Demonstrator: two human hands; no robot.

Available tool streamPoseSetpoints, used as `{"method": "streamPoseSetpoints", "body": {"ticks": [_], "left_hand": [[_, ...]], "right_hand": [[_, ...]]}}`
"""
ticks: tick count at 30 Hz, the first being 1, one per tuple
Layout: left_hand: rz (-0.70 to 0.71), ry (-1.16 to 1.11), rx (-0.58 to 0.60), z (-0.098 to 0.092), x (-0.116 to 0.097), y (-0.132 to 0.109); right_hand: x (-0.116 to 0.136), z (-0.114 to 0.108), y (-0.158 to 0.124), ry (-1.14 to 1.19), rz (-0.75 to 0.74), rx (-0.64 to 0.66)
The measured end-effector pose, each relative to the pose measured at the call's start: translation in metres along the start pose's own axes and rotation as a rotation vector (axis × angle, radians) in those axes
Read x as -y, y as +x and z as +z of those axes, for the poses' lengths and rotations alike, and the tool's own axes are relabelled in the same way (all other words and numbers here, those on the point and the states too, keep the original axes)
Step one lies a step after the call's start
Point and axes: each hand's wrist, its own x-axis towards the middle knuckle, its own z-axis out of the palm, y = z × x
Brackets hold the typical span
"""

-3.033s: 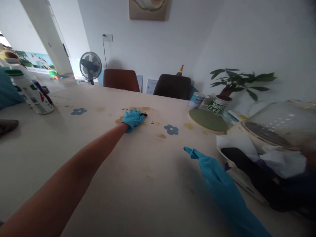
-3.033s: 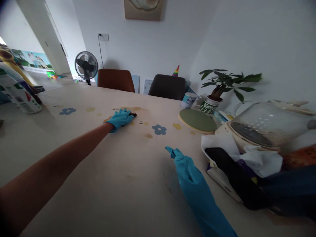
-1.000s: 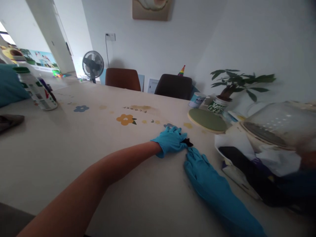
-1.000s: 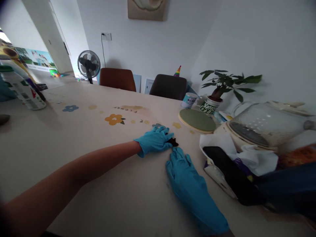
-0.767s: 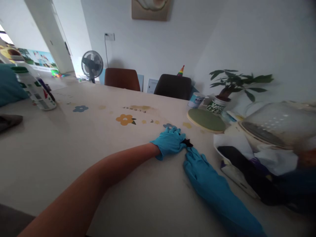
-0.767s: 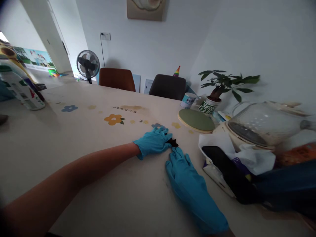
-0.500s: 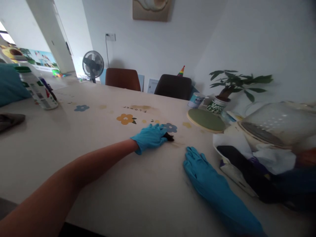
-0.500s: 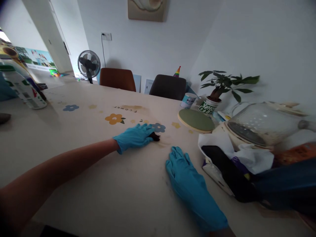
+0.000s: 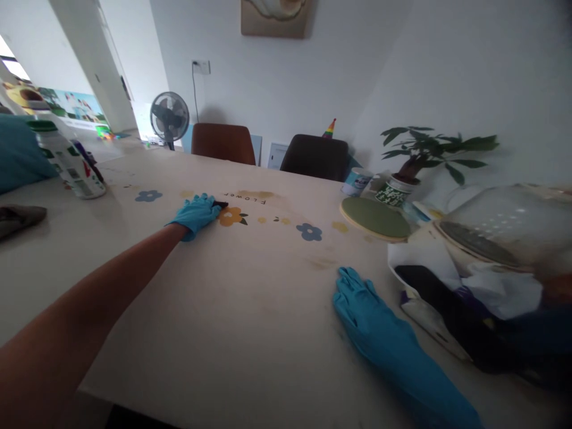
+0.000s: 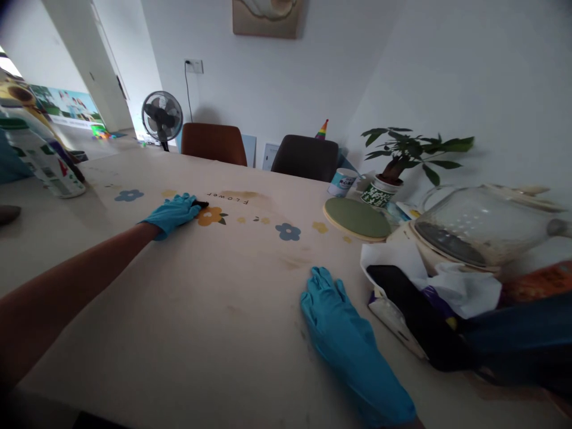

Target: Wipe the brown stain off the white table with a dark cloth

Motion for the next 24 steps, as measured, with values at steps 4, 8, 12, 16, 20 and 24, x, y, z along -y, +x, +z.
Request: {"method": "streamPoseSetpoints", "body": {"ticks": [4, 8, 12, 16, 20, 24], "left_hand": [[0.015, -0.019, 0.01, 0.002, -0.017, 0.01], [0.113, -0.059, 0.023, 0.01, -0.047, 0.018], [0.213, -0.108, 0.029, 0.022, -0.094, 0.031], [0.277, -0.141, 0.014, 0.033, -0.145, 0.045], [0.418, -0.142, 0.043, 0.045, -0.188, 0.043], [0.576, -0.129, 0.098, 0.058, -0.21, 0.03]], "right_hand": [[0.003, 0.001, -0.003, 0.086, 0.04, 0.009], [0.003, 0.009, -0.009, 0.178, 0.069, 0.01], [0.002, 0.011, -0.011, 0.153, 0.039, -0.014], [0.002, 0.007, -0.01, 0.158, 0.066, 0.045], [0.006, -0.006, -0.005, 0.161, 0.064, 0.071], [0.009, -0.02, 0.002, 0.145, 0.097, 0.079]]}}
